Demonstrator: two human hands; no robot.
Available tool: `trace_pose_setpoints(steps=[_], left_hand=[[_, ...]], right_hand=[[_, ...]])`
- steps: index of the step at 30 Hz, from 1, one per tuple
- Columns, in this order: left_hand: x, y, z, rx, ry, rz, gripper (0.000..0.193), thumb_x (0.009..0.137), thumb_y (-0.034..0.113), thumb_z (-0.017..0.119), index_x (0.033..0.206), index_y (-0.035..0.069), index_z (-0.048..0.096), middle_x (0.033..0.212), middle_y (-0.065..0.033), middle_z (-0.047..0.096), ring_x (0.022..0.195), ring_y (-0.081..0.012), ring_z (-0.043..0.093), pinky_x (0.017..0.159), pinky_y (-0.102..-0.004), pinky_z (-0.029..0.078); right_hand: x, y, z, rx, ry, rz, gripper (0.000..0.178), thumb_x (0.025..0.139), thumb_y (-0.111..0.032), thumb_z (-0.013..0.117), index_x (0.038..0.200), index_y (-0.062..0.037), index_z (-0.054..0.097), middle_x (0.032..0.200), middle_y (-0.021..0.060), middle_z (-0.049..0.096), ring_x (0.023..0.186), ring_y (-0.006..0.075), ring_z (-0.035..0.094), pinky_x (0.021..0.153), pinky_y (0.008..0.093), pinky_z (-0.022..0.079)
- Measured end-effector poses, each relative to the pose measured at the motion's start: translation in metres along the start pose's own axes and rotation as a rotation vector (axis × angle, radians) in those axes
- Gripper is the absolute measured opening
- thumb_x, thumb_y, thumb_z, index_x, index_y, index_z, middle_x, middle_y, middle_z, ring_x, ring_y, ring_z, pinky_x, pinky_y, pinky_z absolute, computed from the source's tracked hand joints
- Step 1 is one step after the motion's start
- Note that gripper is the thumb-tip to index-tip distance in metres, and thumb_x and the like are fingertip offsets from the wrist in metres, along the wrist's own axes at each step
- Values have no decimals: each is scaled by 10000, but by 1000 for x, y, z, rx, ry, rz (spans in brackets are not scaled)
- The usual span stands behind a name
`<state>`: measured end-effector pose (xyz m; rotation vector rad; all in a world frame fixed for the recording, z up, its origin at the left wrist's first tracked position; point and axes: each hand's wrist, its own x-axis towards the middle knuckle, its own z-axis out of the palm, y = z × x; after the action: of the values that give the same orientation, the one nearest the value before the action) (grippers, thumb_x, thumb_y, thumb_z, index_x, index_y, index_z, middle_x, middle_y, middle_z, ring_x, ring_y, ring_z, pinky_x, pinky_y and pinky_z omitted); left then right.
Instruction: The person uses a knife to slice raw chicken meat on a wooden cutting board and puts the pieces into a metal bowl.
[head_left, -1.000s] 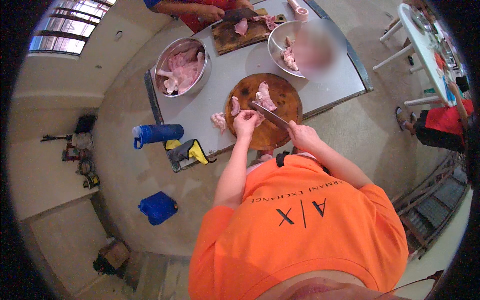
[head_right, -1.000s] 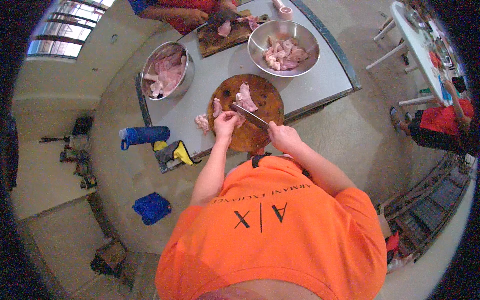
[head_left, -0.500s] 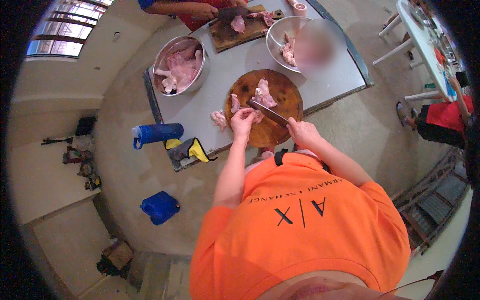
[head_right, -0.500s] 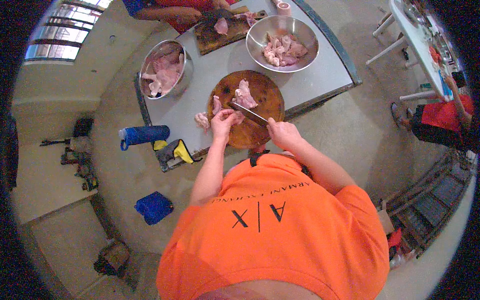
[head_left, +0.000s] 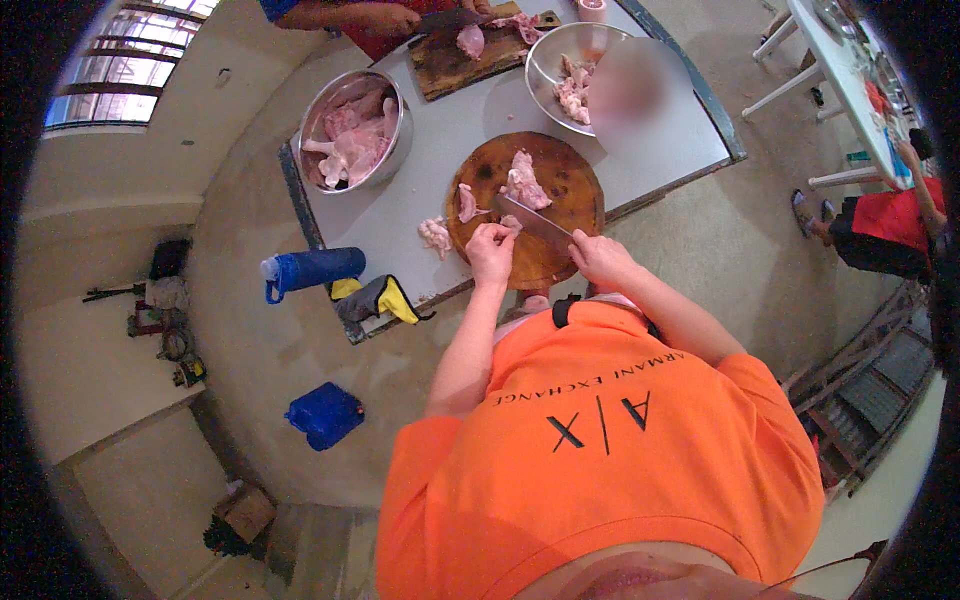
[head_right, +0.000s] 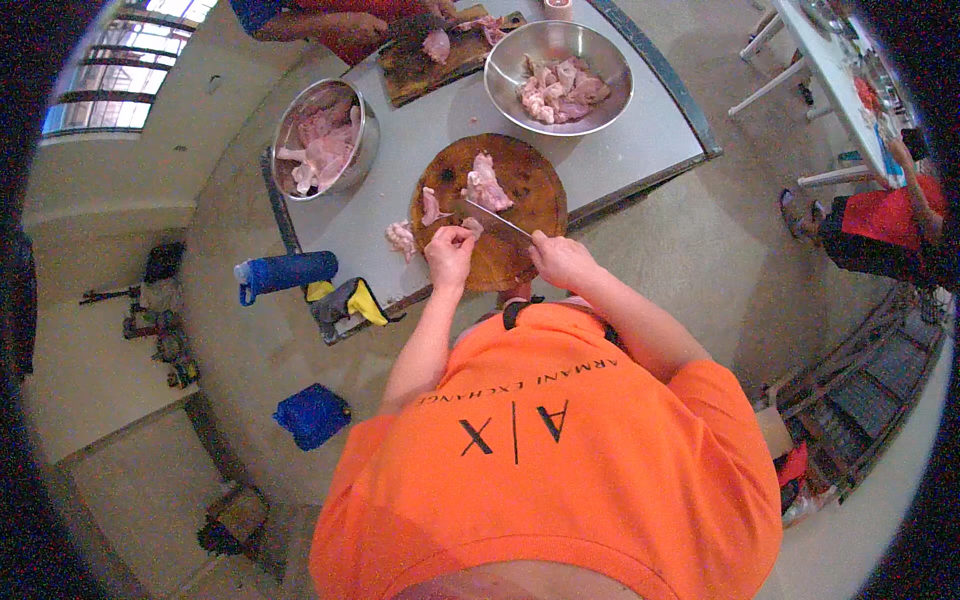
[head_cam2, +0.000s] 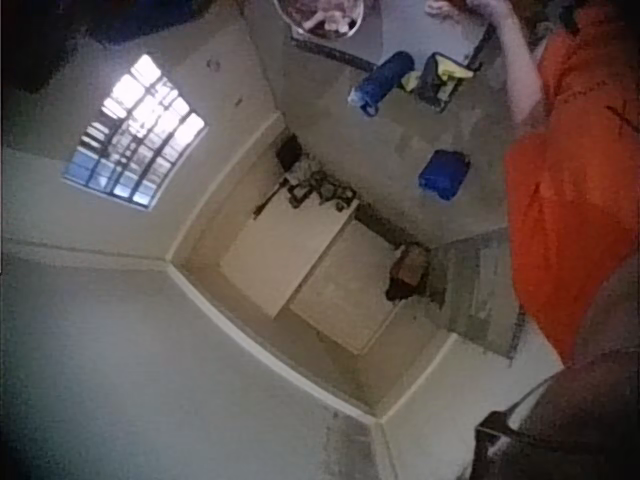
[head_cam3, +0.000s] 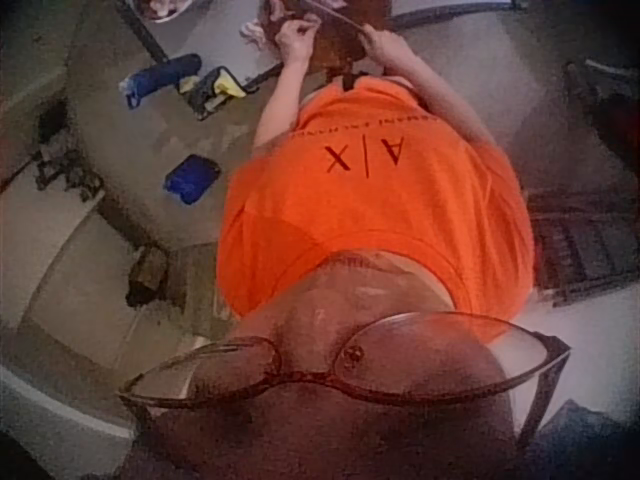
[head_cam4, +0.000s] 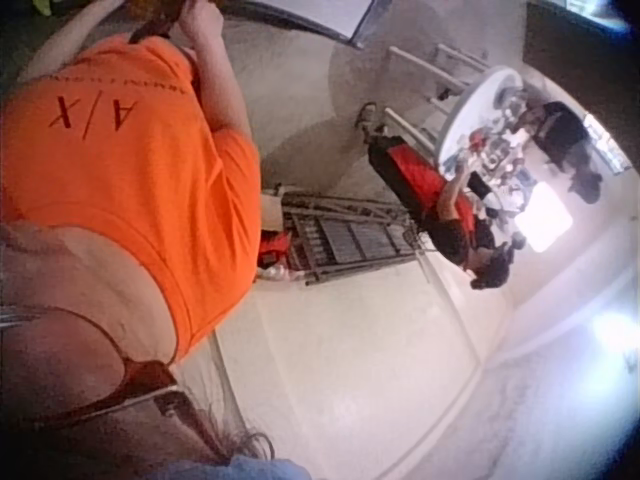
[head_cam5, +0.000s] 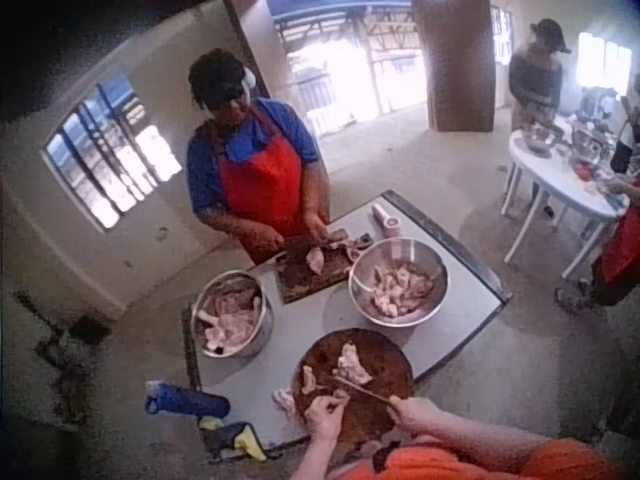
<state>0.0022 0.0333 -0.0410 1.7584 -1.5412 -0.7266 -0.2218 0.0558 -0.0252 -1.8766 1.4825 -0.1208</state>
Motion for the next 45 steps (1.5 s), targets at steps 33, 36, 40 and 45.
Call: trace_pose_setpoints(steps=[33, 36, 40, 45], left_hand=[[-4, -6, -3, -25, 4, 50, 89, 731, -16, 713, 782, 0, 643, 852, -104, 621, 753, -226, 639, 661, -307, 553], [-5, -3, -3, -37, 16, 63, 91, 729, -21, 713, 784, 0, 643, 862, -102, 619, 765, -222, 637, 661, -310, 553], [-6, -1, -5, -15, 36, 37, 102, 731, -12, 715, 803, 7, 645, 871, -99, 613, 772, -224, 630, 661, -312, 540], [-8, -12, -8, -14, 37, 15, 222, 735, 102, 766, 928, 58, 663, 1007, -74, 607, 822, -201, 615, 705, -320, 525]], right_hand=[[-30, 13, -3, 282, -184, 44, 344, 947, -307, 438, 1070, -8, 558, 985, 246, 643, 945, 431, 603, 822, 501, 468], [-24, 9, -8, 267, -214, 51, 349, 947, -307, 437, 1080, -9, 562, 989, 244, 643, 945, 429, 605, 820, 499, 470], [-36, 26, -9, 302, -267, 33, 364, 941, -316, 446, 1092, -9, 571, 985, 240, 646, 949, 427, 606, 831, 490, 474], [-39, 32, -6, 352, -232, 4, 322, 931, -277, 469, 1049, -4, 592, 959, 180, 678, 842, 340, 649, 763, 423, 503]])
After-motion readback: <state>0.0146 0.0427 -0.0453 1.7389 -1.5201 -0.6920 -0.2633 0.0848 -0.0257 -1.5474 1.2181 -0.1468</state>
